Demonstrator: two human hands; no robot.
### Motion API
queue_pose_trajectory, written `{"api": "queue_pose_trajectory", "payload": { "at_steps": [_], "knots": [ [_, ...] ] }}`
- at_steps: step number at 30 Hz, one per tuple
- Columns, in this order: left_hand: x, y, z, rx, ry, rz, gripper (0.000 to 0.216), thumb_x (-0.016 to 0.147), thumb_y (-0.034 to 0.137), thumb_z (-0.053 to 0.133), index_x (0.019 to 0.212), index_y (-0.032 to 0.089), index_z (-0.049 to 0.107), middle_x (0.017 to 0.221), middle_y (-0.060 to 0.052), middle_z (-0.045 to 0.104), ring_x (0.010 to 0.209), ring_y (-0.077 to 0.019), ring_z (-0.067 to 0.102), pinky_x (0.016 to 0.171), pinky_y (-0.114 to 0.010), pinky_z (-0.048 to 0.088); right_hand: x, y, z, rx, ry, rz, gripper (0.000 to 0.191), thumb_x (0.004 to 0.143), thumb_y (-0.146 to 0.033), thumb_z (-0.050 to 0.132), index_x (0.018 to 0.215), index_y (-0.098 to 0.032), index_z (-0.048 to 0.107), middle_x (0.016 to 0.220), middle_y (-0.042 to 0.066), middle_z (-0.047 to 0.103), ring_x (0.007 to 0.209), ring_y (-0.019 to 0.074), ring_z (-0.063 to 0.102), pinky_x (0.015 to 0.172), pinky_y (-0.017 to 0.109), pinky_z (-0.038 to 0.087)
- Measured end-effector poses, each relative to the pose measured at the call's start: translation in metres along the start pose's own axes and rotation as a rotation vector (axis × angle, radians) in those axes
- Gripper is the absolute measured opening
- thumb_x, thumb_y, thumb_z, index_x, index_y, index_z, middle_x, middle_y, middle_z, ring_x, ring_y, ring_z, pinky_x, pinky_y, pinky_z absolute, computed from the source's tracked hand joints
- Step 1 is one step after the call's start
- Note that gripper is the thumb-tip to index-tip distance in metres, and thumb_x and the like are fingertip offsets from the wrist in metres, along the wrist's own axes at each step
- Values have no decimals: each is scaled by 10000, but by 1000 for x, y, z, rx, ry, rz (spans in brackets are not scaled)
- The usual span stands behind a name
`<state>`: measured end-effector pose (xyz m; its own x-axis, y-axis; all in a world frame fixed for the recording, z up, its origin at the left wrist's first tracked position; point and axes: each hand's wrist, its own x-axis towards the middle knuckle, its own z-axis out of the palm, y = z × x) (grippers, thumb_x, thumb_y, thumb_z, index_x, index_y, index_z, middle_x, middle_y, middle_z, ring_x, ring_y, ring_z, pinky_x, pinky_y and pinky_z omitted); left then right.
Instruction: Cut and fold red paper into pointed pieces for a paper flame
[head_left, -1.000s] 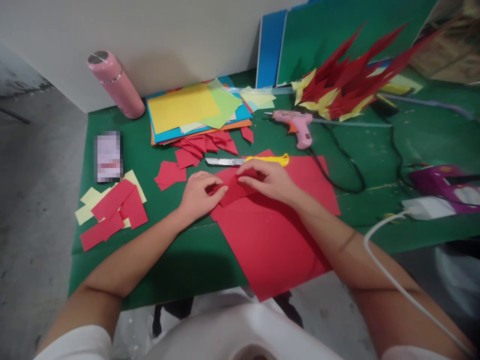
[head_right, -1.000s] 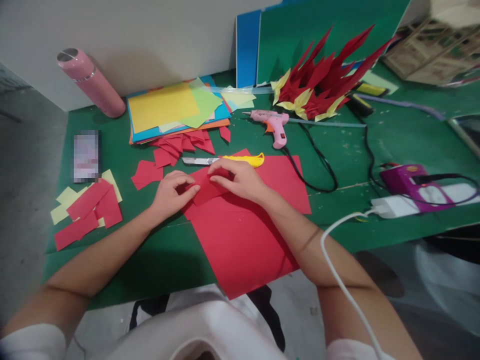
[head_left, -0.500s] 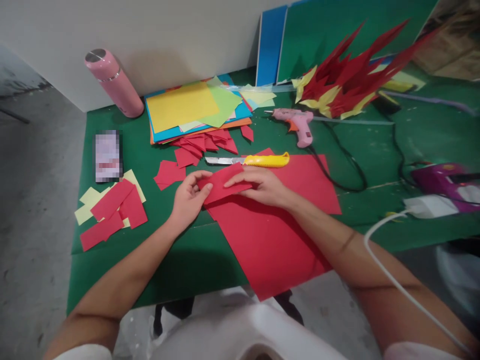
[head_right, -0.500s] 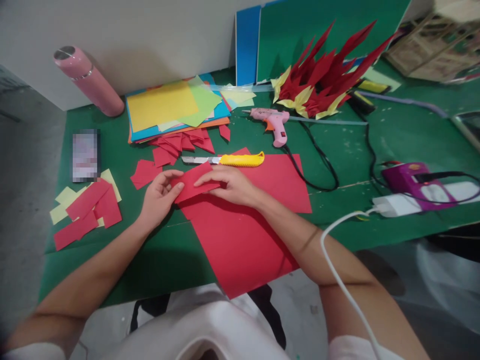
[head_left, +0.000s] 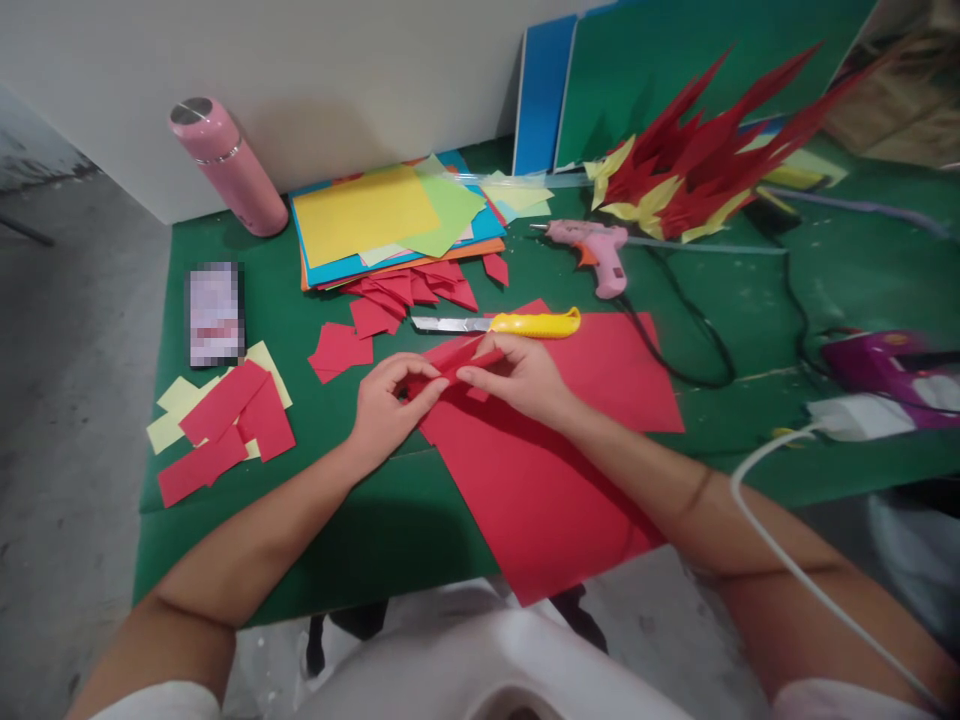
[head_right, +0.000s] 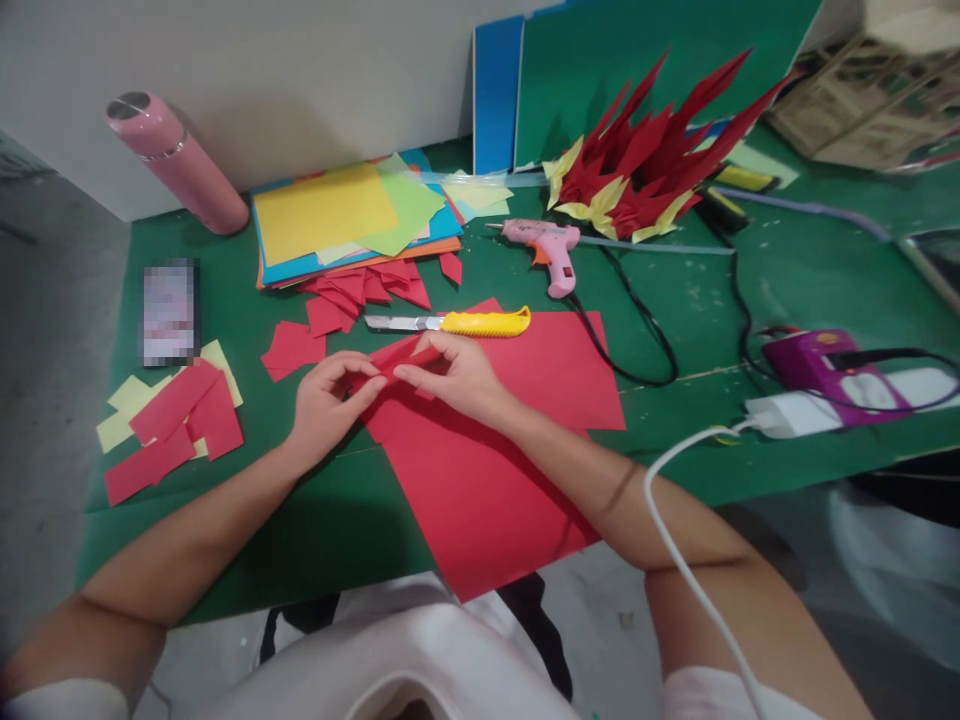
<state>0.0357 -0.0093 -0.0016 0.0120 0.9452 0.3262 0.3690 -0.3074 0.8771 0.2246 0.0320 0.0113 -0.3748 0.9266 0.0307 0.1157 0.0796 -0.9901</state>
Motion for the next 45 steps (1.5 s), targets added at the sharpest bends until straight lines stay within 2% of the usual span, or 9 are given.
{"api": "queue_pose_trajectory", "payload": {
  "at_steps": [10,14,17,22,28,34,39,43,45],
  "knots": [
    [-1,3,1,-110,44,-139,298,777,471,776,689,201,687,693,4,688,646,-114,627,619,-232,506,-3,-2,3,-11,97,-42,407,739,-553,776,667,-224,548,611,-35,580,516,118,528,505,289,459],
    [-1,2,3,-165,91,-235,322,711,489,823,830,207,724,687,23,664,581,-92,580,509,-195,459,-5,-2,4,-9,112,-71,365,765,-501,770,680,-220,554,637,-32,593,521,115,537,532,295,474],
    [-2,0,2,-140,72,-225,338,734,498,805,929,225,766,729,4,706,620,-115,621,564,-226,515,-5,-2,5,-11,122,-67,350,777,-488,763,691,-219,557,647,-28,607,525,114,543,536,295,481],
    [-2,1,0,-64,57,-176,227,774,466,786,844,250,794,771,-14,760,674,-151,686,643,-275,567,-6,1,8,74,124,-38,369,762,-498,772,703,-222,535,694,-28,617,469,102,543,462,286,458],
    [0,3,-2,-55,34,-163,175,788,431,786,839,265,799,779,-14,770,705,-155,696,678,-281,565,-5,2,7,33,133,-40,340,772,-479,759,725,-225,538,734,-18,616,484,103,531,467,283,460],
    [2,1,-1,-103,36,-90,111,810,384,776,807,275,796,777,-8,739,736,-137,672,716,-275,554,-2,6,2,-148,185,-183,213,811,-365,715,830,-239,544,825,2,616,776,171,612,745,334,527],
    [3,2,-1,-67,5,-100,104,817,366,768,811,264,788,762,-5,714,712,-133,654,677,-266,541,0,12,1,-70,125,-157,365,835,-381,687,1110,-271,474,901,-11,604,781,162,609,774,326,513],
    [2,3,0,-49,2,-97,135,824,376,755,821,242,776,808,-21,733,750,-141,669,699,-269,552,1,14,0,-124,171,-153,320,814,-371,695,1071,-263,539,1077,43,626,916,196,602,885,363,496],
    [1,2,1,-62,3,-111,151,821,383,754,854,237,773,816,-22,736,707,-129,652,661,-253,542,2,14,-1,-132,179,-156,313,807,-360,695,1066,-266,547,1058,40,627,915,202,594,896,375,491]
  ]
}}
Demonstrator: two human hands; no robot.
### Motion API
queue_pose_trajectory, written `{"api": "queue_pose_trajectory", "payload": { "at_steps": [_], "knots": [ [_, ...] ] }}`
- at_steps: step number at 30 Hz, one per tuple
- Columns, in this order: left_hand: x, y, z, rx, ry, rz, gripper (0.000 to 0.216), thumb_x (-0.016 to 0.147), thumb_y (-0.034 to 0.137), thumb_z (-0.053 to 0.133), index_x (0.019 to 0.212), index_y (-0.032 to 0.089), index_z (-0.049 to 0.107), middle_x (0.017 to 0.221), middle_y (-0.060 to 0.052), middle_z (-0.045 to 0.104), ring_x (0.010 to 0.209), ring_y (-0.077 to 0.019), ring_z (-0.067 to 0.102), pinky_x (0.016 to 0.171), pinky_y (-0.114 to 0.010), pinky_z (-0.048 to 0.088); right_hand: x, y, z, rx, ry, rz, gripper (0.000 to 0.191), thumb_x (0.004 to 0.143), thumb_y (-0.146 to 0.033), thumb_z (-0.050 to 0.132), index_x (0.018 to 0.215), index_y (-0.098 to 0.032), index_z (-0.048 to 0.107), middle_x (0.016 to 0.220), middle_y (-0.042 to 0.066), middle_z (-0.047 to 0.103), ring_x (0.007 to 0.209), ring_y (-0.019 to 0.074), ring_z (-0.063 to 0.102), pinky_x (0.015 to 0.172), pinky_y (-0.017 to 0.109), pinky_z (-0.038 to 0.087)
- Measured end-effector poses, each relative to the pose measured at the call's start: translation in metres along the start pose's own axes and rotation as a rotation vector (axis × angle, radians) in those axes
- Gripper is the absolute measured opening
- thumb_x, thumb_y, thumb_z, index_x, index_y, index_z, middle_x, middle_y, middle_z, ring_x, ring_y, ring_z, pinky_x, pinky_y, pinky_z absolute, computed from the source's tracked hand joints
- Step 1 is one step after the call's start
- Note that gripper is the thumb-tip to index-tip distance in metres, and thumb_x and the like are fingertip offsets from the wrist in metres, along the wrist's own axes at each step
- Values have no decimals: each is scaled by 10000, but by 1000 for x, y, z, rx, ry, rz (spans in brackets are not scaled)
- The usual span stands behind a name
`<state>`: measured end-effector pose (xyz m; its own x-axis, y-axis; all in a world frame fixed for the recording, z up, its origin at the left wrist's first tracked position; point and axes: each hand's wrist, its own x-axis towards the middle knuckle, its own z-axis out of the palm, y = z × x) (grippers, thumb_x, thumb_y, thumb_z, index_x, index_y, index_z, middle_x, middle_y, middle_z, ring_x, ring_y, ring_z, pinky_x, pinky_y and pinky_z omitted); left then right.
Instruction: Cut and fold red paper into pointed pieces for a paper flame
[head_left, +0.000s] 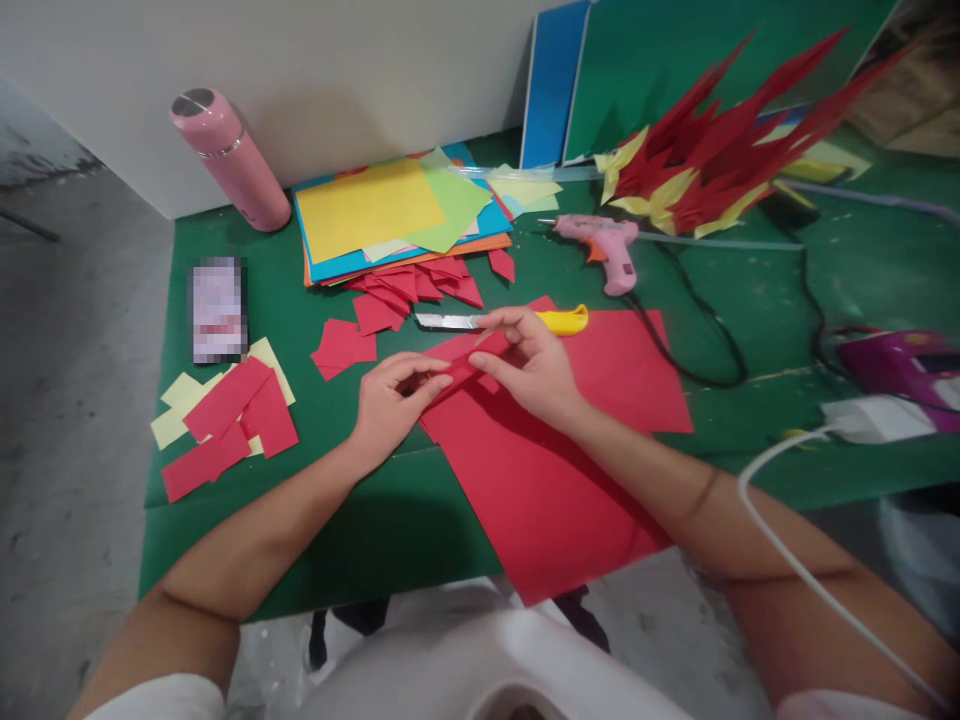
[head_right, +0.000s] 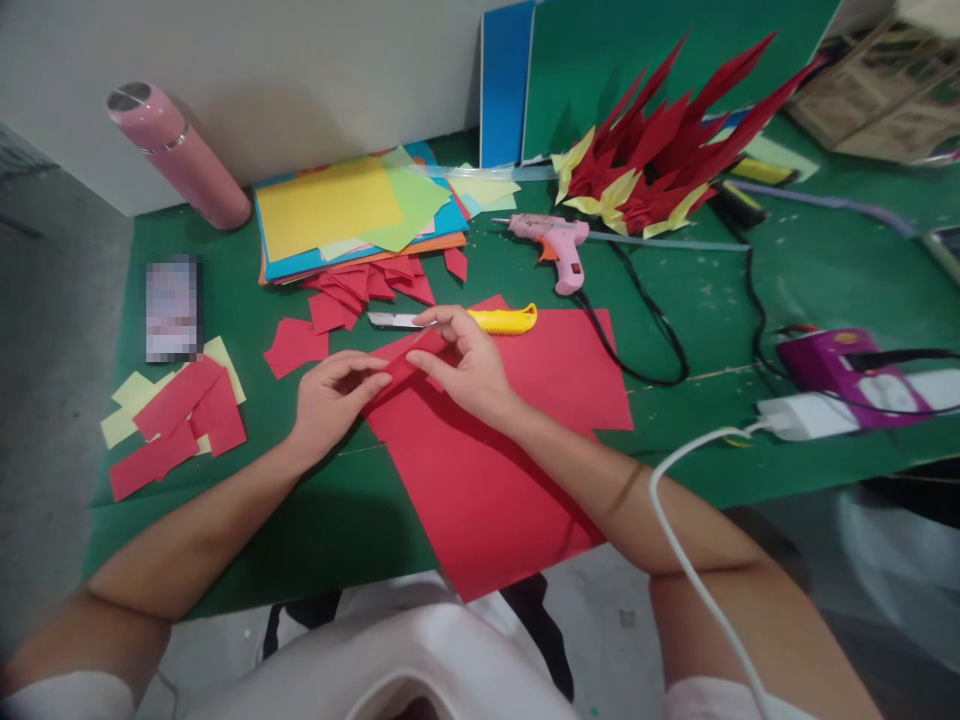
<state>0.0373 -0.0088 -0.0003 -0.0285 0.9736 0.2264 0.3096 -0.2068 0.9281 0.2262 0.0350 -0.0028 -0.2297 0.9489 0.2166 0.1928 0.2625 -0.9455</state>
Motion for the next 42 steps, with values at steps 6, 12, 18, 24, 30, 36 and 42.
{"api": "queue_pose_trajectory", "payload": {
  "at_steps": [6,12,18,24,30,36,42],
  "knots": [
    [-1,-1,1,-31,-31,11,133,841,331,732,932,238,763,885,-28,754,719,-128,654,670,-250,545,1,2,-1,-59,30,-34,263,807,-336,689,1035,-257,583,913,11,587,830,189,559,824,357,494],
    [0,2,-1,7,-92,105,100,891,247,678,910,267,774,883,-21,753,835,-152,690,783,-287,561,0,0,0,-32,29,8,251,814,-332,692,1028,-255,584,879,-6,586,726,148,535,689,300,494],
    [1,1,-2,2,-109,141,133,898,204,664,929,264,779,902,-22,750,842,-142,695,778,-272,562,0,1,0,9,26,1,247,820,-318,708,1015,-249,574,901,-7,610,734,135,571,681,284,503],
    [0,-2,-1,52,-104,192,148,897,171,655,947,241,776,936,-27,752,866,-138,702,804,-262,567,0,1,1,41,18,8,282,809,-355,735,1009,-247,567,873,-15,601,666,117,552,601,265,483],
    [-1,-6,1,149,-135,224,172,886,111,632,948,201,764,920,-35,740,836,-133,695,749,-244,564,3,8,-3,-29,-42,2,271,835,-312,706,1060,-242,572,790,-24,596,714,151,602,652,300,490],
    [-1,-8,1,248,-170,248,153,881,103,632,941,170,756,903,-44,738,801,-134,692,700,-238,560,10,6,-18,-424,-48,-370,50,917,-260,621,924,-232,661,947,49,716,912,217,664,821,381,520],
    [0,-8,0,290,-194,257,146,897,133,625,944,181,754,899,-38,733,805,-135,687,721,-248,562,10,6,-19,-540,-320,-644,169,972,-244,549,889,-202,690,861,56,735,793,185,661,722,330,523]
  ]
}}
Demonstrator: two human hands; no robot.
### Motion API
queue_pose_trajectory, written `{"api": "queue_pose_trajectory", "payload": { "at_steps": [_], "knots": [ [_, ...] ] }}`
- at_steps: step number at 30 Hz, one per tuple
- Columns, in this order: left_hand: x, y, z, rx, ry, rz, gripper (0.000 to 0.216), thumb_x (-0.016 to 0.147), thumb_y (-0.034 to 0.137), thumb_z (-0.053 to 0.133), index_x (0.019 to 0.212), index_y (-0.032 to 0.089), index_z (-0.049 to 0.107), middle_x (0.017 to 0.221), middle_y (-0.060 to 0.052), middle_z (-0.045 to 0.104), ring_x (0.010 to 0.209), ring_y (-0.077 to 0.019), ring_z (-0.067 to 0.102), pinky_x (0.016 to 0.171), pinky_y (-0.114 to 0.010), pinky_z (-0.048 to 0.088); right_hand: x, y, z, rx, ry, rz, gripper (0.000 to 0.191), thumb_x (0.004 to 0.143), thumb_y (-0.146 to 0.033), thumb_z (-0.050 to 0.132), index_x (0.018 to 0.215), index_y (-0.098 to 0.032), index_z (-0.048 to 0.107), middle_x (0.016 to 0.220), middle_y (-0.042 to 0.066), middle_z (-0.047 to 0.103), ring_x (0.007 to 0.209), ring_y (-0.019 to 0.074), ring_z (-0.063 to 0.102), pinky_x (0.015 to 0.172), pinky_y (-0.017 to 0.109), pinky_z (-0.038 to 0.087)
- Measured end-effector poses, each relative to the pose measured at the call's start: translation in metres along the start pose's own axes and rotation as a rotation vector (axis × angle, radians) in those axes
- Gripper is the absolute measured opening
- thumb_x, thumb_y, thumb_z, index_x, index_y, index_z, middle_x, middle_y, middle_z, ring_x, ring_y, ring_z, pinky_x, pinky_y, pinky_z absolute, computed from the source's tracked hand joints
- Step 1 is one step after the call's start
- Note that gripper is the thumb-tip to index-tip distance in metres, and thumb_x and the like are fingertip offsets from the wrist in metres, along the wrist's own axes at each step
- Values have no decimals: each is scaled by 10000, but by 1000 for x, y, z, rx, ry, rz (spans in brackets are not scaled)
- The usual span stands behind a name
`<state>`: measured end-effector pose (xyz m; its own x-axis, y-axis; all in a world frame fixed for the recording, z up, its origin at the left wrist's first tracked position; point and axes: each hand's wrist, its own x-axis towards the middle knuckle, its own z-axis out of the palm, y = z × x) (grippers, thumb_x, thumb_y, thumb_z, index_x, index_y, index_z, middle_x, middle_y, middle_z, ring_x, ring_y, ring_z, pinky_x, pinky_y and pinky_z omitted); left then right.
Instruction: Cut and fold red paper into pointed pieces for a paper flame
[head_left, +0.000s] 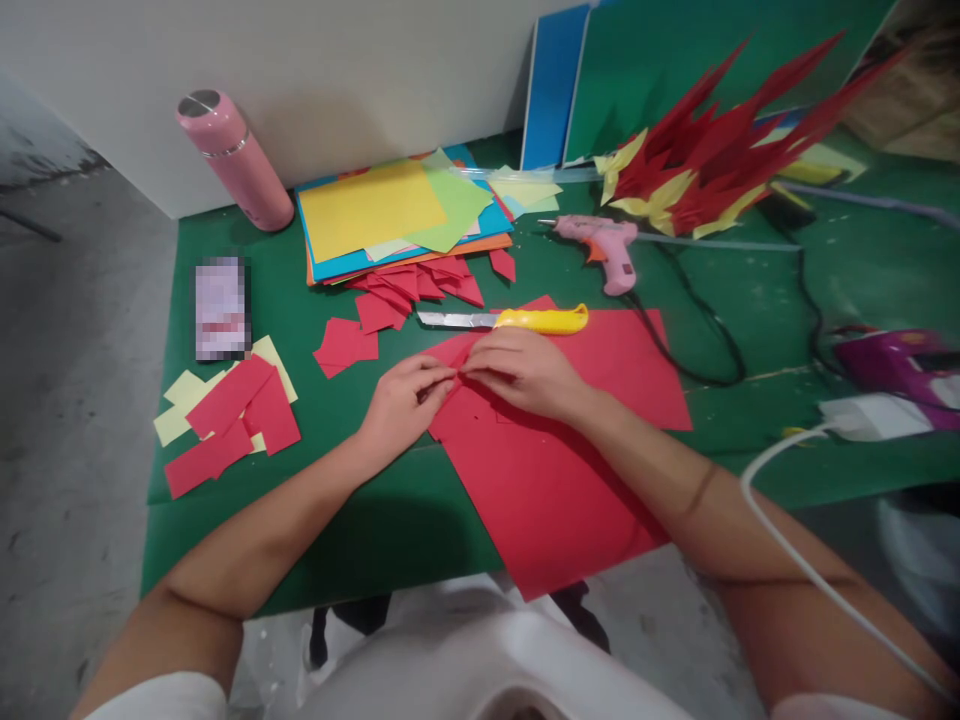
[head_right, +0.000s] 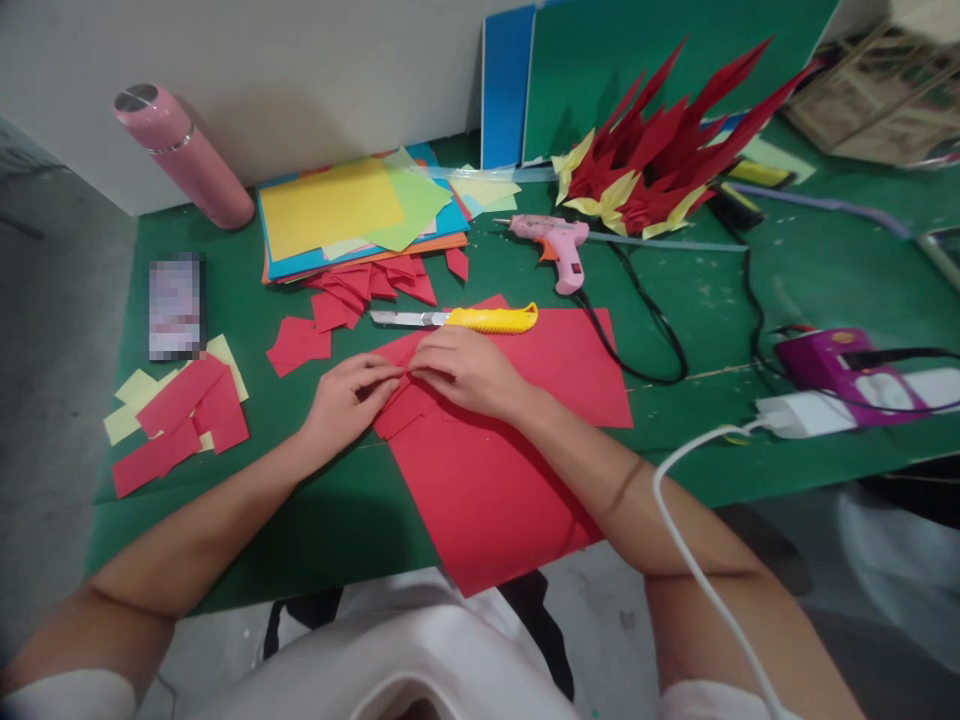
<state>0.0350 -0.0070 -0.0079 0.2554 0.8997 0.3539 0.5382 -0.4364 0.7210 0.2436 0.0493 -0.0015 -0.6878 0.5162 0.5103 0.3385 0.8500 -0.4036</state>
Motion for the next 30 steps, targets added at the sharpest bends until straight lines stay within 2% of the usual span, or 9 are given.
{"api": "queue_pose_trajectory", "payload": {
  "at_steps": [6,11,15,20,30],
  "knots": [
    [1,0,-1,30,-17,-2,143,908,151,615,933,186,751,920,-36,721,825,-137,678,747,-262,559,-2,5,2,-32,-53,-97,217,987,-199,513,933,-180,722,926,79,751,848,192,672,732,328,530],
    [2,-1,-6,68,-29,-15,149,920,166,603,876,173,745,875,-35,690,826,-142,661,748,-269,549,-2,7,2,-33,-62,-83,243,997,-214,501,956,-198,740,923,74,752,858,193,672,720,327,524],
    [1,-1,-5,111,-9,61,152,920,179,602,870,166,744,799,-27,658,747,-135,631,684,-259,536,-1,7,2,-28,-63,-102,242,994,-212,506,960,-181,744,902,77,744,837,197,662,711,327,516],
    [-1,-1,-4,184,-12,175,194,947,179,554,879,149,733,795,-43,641,750,-143,618,693,-270,537,-1,7,2,-20,-77,-86,262,1003,-213,486,957,-190,743,902,75,738,832,191,648,712,322,507],
    [-1,-4,-5,256,-24,239,167,932,172,573,867,160,726,843,-60,694,785,-162,650,736,-301,546,0,6,-1,-14,-116,-82,308,1017,-228,447,954,-192,746,912,79,739,838,196,647,719,329,504]
  ]
}}
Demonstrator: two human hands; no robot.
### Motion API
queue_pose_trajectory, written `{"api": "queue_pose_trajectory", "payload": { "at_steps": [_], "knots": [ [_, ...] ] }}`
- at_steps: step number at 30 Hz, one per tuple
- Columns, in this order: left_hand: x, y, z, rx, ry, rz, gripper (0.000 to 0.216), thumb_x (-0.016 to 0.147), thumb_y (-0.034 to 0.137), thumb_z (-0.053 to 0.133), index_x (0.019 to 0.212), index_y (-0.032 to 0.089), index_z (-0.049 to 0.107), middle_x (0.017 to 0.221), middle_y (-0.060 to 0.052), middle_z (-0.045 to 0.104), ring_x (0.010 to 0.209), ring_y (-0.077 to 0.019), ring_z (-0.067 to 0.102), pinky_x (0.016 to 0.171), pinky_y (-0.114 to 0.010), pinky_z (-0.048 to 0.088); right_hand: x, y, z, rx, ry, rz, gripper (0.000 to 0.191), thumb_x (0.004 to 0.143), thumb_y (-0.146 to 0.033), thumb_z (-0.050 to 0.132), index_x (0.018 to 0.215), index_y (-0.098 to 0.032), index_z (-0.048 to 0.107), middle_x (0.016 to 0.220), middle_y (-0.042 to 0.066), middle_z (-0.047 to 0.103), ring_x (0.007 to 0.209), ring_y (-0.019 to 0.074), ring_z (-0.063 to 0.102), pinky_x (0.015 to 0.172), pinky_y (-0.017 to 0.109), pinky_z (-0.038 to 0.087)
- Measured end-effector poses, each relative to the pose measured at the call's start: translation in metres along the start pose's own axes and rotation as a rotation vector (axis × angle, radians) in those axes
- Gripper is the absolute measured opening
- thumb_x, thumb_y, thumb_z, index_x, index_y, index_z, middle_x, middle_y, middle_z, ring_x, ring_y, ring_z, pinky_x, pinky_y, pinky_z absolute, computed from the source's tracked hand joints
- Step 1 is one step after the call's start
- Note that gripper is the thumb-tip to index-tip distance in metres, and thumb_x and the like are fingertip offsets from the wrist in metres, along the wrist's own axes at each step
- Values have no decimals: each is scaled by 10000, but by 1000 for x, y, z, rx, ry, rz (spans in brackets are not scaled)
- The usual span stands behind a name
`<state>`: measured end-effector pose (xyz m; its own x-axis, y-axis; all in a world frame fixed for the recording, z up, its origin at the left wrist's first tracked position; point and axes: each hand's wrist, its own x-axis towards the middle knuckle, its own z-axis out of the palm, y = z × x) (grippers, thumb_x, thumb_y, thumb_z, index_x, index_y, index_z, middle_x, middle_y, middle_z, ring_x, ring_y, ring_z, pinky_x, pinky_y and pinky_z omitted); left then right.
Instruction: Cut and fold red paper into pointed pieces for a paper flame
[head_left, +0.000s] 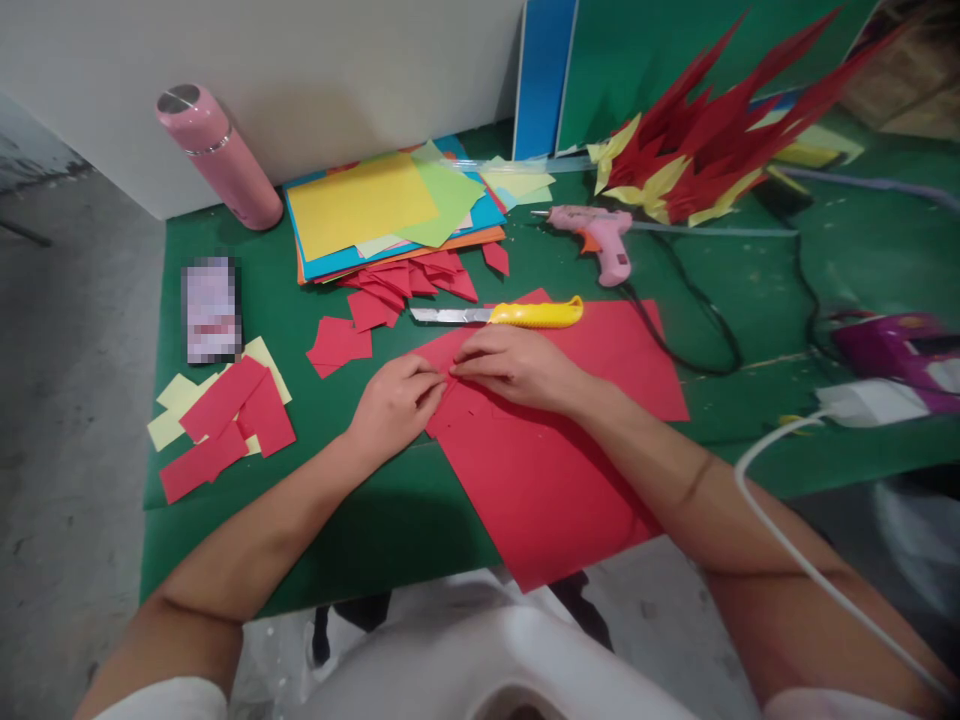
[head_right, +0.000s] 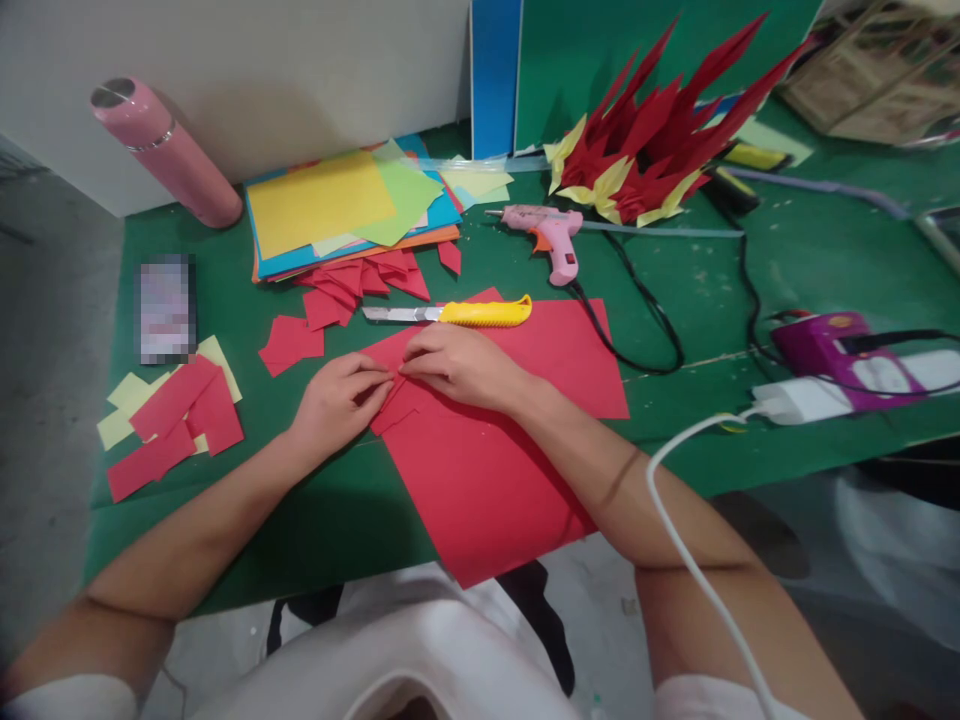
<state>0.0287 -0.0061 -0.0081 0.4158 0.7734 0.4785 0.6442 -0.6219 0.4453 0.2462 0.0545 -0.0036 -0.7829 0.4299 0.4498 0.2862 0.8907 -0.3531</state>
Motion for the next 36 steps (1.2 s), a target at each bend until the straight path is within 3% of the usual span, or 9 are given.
{"api": "queue_pose_trajectory", "payload": {
  "at_steps": [6,17,27,36],
  "knots": [
    [2,-2,-3,67,-67,1,216,946,229,554,837,178,735,863,-69,679,761,-174,605,711,-332,504,1,0,0,-47,-23,-29,285,1011,-234,467,956,-194,744,913,75,736,834,194,632,714,329,481],
    [3,-10,-5,31,-67,-23,186,927,253,611,843,177,758,780,-42,603,726,-165,540,671,-305,446,-2,0,-13,-216,-85,-135,313,1020,-211,432,1000,-196,744,872,56,710,775,179,554,687,325,386],
    [2,-11,-5,33,-88,-53,157,917,252,620,863,197,757,786,-34,597,735,-169,549,668,-306,428,3,-24,3,-170,-174,-276,327,1004,-190,413,1089,-192,729,785,45,640,696,170,458,622,331,275],
    [3,-10,-6,63,-98,-67,183,920,277,610,856,200,762,778,-36,600,716,-169,537,651,-308,416,-4,4,-17,-314,-111,-32,341,944,-181,433,917,-213,772,669,51,563,668,187,436,601,339,263]
  ]
}}
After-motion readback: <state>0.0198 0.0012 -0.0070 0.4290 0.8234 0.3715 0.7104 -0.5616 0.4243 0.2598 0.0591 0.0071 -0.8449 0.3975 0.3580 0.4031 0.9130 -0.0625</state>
